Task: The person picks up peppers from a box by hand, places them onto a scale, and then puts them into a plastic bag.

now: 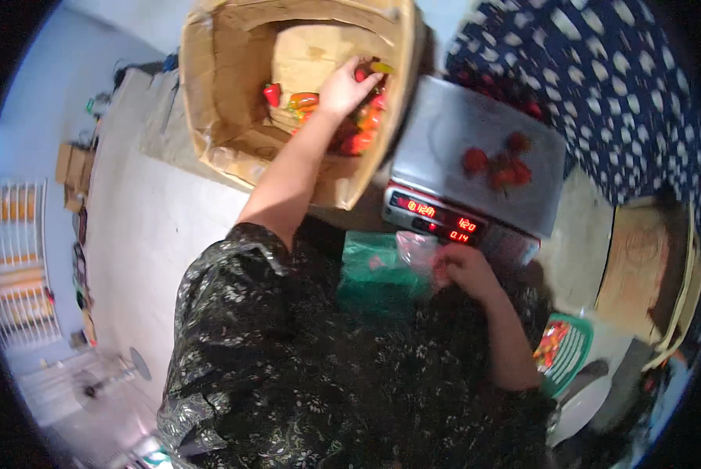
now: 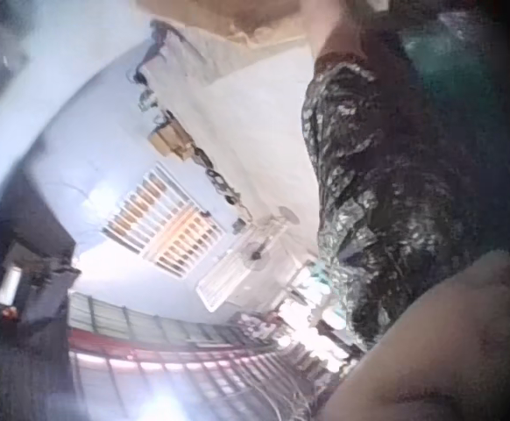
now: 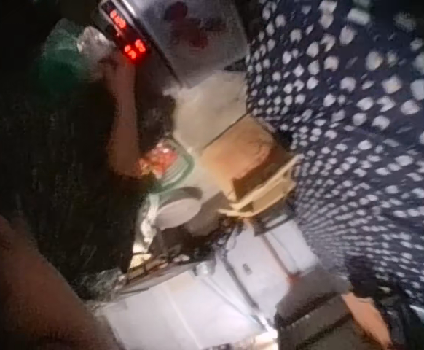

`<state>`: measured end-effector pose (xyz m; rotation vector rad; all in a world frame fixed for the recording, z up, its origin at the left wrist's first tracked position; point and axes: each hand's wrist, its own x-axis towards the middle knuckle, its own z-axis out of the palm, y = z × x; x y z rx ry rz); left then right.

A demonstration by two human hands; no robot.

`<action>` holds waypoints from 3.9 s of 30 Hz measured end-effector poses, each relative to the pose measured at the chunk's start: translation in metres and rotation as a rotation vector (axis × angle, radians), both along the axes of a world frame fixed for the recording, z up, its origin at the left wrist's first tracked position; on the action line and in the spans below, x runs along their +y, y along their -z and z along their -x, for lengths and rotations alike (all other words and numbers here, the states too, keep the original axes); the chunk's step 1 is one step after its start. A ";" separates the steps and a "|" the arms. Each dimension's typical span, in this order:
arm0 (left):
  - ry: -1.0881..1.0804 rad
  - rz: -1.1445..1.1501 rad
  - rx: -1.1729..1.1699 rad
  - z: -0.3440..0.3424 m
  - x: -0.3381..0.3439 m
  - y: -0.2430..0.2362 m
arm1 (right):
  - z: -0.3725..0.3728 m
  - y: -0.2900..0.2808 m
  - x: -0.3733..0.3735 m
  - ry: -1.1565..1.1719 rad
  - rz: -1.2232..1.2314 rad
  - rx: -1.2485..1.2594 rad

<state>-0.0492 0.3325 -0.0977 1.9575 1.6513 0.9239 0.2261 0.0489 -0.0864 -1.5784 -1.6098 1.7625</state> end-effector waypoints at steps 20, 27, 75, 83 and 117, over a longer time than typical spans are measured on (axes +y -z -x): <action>0.302 -0.035 0.441 -0.009 -0.005 0.029 | 0.004 0.033 -0.013 -0.368 -0.422 -0.072; -0.151 -0.216 -0.604 -0.026 -0.109 -0.097 | 0.006 0.043 -0.014 -0.318 -0.434 0.012; 0.172 0.179 0.268 -0.197 -0.070 -0.015 | 0.013 0.048 -0.012 -0.390 -0.401 -0.087; 0.199 0.128 0.113 -0.194 -0.062 -0.039 | 0.008 0.030 -0.016 -0.387 -0.369 -0.051; 0.600 0.004 0.357 -0.239 -0.076 -0.032 | 0.011 0.023 -0.019 -0.383 -0.411 -0.058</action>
